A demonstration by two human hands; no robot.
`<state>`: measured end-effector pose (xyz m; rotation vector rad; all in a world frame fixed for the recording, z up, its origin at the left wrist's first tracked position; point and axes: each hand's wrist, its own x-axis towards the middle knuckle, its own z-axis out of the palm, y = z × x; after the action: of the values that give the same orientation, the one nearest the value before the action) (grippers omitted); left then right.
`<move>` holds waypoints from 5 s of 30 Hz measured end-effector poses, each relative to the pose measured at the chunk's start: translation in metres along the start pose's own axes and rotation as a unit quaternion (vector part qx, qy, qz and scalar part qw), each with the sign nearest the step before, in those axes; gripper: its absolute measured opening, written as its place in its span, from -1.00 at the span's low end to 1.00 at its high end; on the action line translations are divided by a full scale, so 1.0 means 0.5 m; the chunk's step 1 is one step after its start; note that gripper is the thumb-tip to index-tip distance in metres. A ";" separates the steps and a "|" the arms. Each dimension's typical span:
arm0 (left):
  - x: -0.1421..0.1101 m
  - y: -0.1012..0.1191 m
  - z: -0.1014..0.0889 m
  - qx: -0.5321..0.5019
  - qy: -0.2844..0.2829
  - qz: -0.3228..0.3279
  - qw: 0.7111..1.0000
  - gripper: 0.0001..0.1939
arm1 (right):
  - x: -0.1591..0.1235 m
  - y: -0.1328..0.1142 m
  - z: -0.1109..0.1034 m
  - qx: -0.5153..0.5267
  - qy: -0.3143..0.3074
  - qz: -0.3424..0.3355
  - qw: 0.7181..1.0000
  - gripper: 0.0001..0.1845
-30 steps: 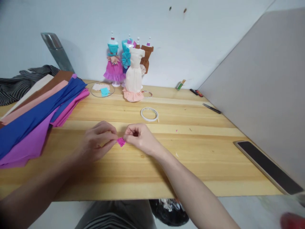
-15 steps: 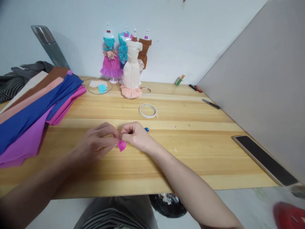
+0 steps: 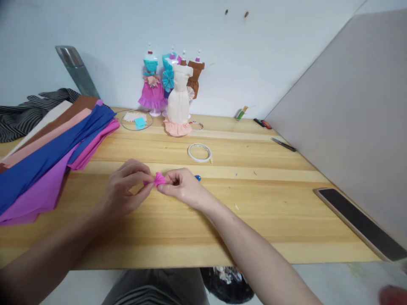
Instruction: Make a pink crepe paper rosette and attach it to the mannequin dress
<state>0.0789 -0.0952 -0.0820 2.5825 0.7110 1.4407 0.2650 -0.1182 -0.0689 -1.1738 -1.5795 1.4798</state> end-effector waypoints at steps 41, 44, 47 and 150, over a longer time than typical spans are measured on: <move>-0.007 -0.009 0.009 0.010 -0.004 -0.002 1.000 -0.88 | 0.008 0.016 0.006 0.121 0.113 -0.027 0.986 -0.75; -0.007 -0.010 0.008 0.010 -0.004 -0.002 1.000 -0.87 | 0.009 0.017 0.001 0.118 0.138 -0.043 0.982 -0.75; -0.006 -0.009 0.007 0.010 -0.009 -0.002 1.000 -0.87 | 0.009 0.017 -0.005 0.078 0.166 -0.082 0.980 -0.82; 0.006 -0.039 -0.004 -0.492 0.038 -0.518 0.699 -0.84 | 0.029 0.155 -0.291 -0.488 0.268 -0.060 0.828 -0.65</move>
<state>0.0719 -0.0769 -0.0845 0.9603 0.8325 1.0109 0.4052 -0.0521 -0.1272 -1.7680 -1.9450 0.0911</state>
